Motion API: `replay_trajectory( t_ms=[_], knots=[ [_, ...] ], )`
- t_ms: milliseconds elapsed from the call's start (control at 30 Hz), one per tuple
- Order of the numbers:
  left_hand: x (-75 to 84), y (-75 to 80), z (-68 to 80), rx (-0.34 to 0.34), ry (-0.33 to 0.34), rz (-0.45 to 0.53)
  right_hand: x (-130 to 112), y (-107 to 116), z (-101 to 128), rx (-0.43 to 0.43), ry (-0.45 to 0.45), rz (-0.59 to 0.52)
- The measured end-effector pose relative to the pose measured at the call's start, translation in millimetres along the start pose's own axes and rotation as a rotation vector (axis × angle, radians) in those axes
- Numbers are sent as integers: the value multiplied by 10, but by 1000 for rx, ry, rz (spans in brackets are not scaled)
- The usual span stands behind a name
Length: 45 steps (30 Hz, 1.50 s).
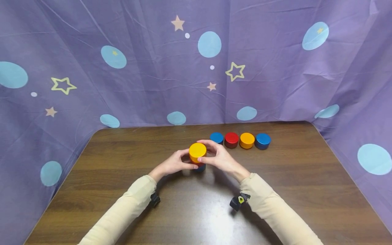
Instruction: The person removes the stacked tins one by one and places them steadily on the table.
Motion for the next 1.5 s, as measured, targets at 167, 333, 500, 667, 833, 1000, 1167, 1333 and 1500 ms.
replay_trajectory(
  t_ms=[167,333,500,667,833,1000,1167,1333,1500],
  knots=[
    [11,7,5,-8,-5,-35,-34,64,40,-8,5,41],
    [19,22,8,-4,12,-42,-65,146,72,-19,21,72],
    [21,18,7,0,25,-25,-79,231,110,-20,14,90],
    [19,13,4,-6,28,-27,-85,323,164,-7,3,119],
    [14,8,-2,-13,30,-24,-83,402,221,-2,6,158],
    [28,9,0,-6,15,-21,-77,472,262,7,20,193],
    [37,17,-6,-4,11,-44,-62,570,284,13,23,223],
    [21,26,-14,-1,9,-51,-15,719,298,28,7,261],
    [62,36,8,2,-5,-39,25,888,338,55,-29,294]
  ],
)
Point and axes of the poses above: each hand's wrist, its own z-axis away from the middle knuckle, its own y-axis out of the back of the hand, x = y × z, the point moved 8 cm from there along -z, towards the middle knuckle, and after that the axes turned 7 degrees about x, right-handed, at the moved point
